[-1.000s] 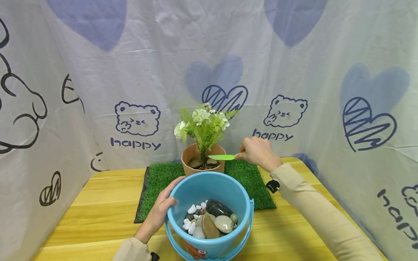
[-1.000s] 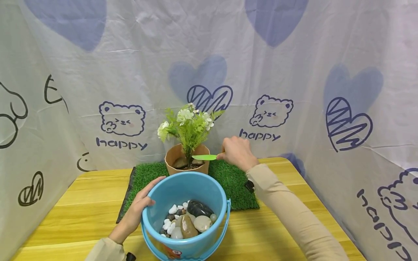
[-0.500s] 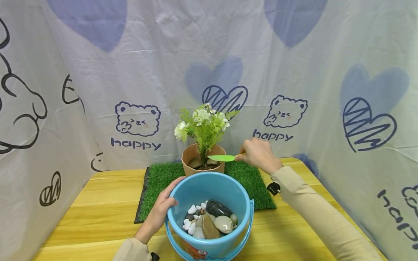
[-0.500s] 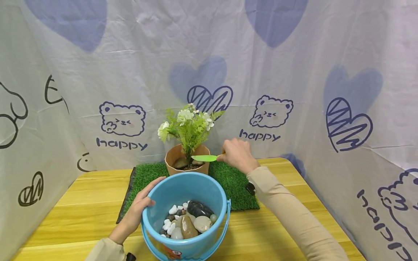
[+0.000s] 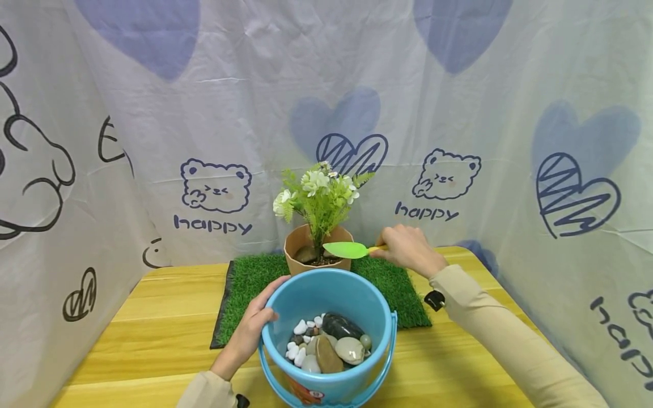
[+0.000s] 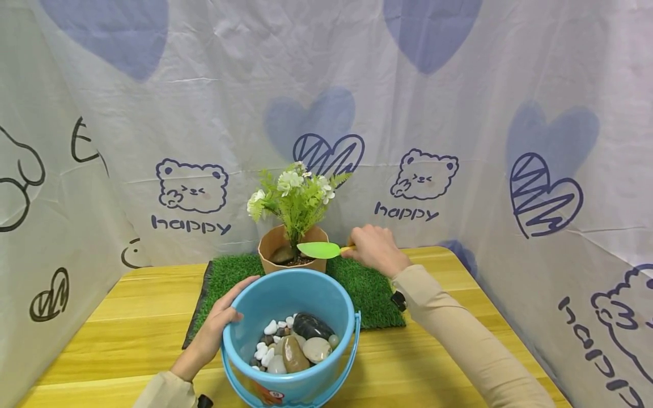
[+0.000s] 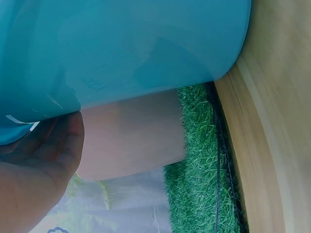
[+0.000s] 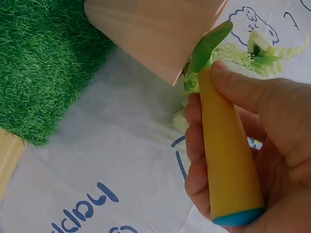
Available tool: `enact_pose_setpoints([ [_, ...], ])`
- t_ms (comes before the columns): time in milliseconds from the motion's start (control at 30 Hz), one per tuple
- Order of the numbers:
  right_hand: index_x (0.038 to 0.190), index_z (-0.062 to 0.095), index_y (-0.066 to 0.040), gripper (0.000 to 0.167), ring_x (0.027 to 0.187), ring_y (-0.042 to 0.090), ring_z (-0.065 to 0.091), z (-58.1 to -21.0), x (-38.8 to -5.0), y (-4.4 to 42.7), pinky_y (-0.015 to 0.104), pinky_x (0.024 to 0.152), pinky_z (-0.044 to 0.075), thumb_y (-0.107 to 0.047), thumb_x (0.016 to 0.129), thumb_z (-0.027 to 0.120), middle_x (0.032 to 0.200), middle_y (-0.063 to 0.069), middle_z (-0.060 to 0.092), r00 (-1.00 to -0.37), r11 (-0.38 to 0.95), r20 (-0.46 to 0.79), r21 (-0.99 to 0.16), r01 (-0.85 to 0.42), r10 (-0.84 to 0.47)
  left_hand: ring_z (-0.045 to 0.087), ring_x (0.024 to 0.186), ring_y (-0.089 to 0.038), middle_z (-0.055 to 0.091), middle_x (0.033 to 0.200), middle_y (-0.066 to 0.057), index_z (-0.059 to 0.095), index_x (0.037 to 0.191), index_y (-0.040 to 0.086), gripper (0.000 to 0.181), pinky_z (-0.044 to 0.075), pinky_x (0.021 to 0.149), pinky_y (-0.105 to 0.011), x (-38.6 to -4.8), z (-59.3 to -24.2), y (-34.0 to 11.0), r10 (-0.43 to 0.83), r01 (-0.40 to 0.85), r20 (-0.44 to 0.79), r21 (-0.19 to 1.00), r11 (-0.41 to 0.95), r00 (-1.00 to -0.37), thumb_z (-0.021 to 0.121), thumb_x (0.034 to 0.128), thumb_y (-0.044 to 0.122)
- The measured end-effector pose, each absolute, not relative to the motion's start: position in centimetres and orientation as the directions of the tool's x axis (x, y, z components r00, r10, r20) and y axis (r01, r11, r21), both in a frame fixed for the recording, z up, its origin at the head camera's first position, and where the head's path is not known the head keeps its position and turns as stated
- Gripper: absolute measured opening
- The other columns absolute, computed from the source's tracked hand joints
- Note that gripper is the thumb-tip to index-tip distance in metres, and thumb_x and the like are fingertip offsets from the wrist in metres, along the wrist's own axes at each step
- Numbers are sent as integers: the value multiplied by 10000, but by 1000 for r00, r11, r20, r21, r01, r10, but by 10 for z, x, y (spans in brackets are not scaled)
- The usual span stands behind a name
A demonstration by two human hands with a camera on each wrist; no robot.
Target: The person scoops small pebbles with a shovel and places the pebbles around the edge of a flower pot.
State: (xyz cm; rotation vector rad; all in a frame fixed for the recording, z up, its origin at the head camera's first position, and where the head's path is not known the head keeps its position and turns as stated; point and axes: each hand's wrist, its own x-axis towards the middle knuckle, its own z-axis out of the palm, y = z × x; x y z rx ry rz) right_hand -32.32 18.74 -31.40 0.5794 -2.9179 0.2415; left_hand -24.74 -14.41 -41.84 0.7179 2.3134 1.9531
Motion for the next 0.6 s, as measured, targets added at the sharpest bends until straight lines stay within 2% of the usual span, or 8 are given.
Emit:
enact_pose_setpoints([
  [100, 904, 788, -208, 250, 506, 79, 479, -317, -322, 189, 257, 481, 382, -428, 883, 672, 589, -107, 588, -902, 898, 173, -131, -420, -397, 495, 1269, -457, 401, 1511, -183, 359, 1508, 232, 702, 521, 906, -493, -247, -418, -144, 361, 322, 264, 941, 107, -894, 376, 828, 56],
  [267, 905, 779, -208, 239, 500, 75, 464, -324, -322, 188, 261, 488, 383, -414, 899, 657, 594, -94, 575, -887, 885, 198, -134, -447, -418, 504, 1261, -451, 409, 1505, -183, 362, 1506, 235, 701, 522, 902, -483, -247, -418, -144, 359, 321, 264, 941, 106, -895, 376, 828, 56],
  [533, 762, 726, -232, 279, 461, 62, 416, -330, -317, 187, 231, 444, 322, -435, 923, 620, 536, -93, 492, -871, 868, 224, -149, -473, -436, 501, 1264, -452, 405, 1508, -182, 362, 1506, 238, 705, 518, 907, -490, -247, -418, -144, 358, 318, 262, 942, 108, -896, 375, 826, 53],
  [600, 790, 739, -220, 282, 459, 60, 413, -330, -316, 186, 224, 439, 309, -434, 925, 616, 541, -97, 499, -865, 861, 228, -152, -485, -447, 503, 1262, -451, 406, 1507, -181, 362, 1505, 240, 704, 518, 907, -490, -247, -418, -144, 360, 319, 262, 942, 108, -895, 375, 826, 52],
])
